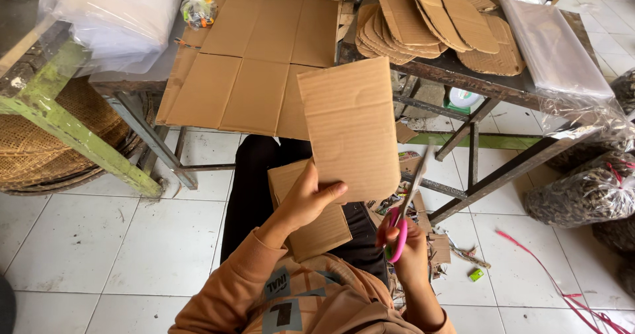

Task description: The person uses pink-handled scissors to cut a rectangular piece of corrugated cardboard into a rounded rectangular shape. The person repeatedly trims the edges and corners, then places the finished piece on a nearby stack of similar cutouts.

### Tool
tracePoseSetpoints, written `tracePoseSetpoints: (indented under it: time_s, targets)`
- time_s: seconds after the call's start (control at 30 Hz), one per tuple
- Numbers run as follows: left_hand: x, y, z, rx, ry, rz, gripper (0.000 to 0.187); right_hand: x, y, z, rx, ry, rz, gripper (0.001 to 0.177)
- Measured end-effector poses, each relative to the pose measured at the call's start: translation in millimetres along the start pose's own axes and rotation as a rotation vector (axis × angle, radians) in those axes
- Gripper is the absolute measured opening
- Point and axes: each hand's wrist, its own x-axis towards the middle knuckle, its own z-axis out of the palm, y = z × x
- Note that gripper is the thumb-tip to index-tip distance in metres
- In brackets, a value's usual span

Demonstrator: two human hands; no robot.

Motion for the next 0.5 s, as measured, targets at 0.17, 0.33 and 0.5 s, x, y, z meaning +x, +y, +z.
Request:
tracePoseSetpoints:
  time_s: [0.17, 0.33, 0.5]
  targets:
    - [-16, -16, -6, 0.165, -0.142, 0.215, 0.078, 8, -28, 14, 0.073, 0.208, -0.008, 0.036]
    - [-23, -35, -8, 0.11, 0.172, -0.011, 0.031, 9, -26, 16, -0.049, 0.016, 0.014, 0.025]
    - [-15, -34, -20, 0.297, 0.604, 0.22, 0.03, 1, -14, 21, -0.123, -0.203, 0.107, 0.07]
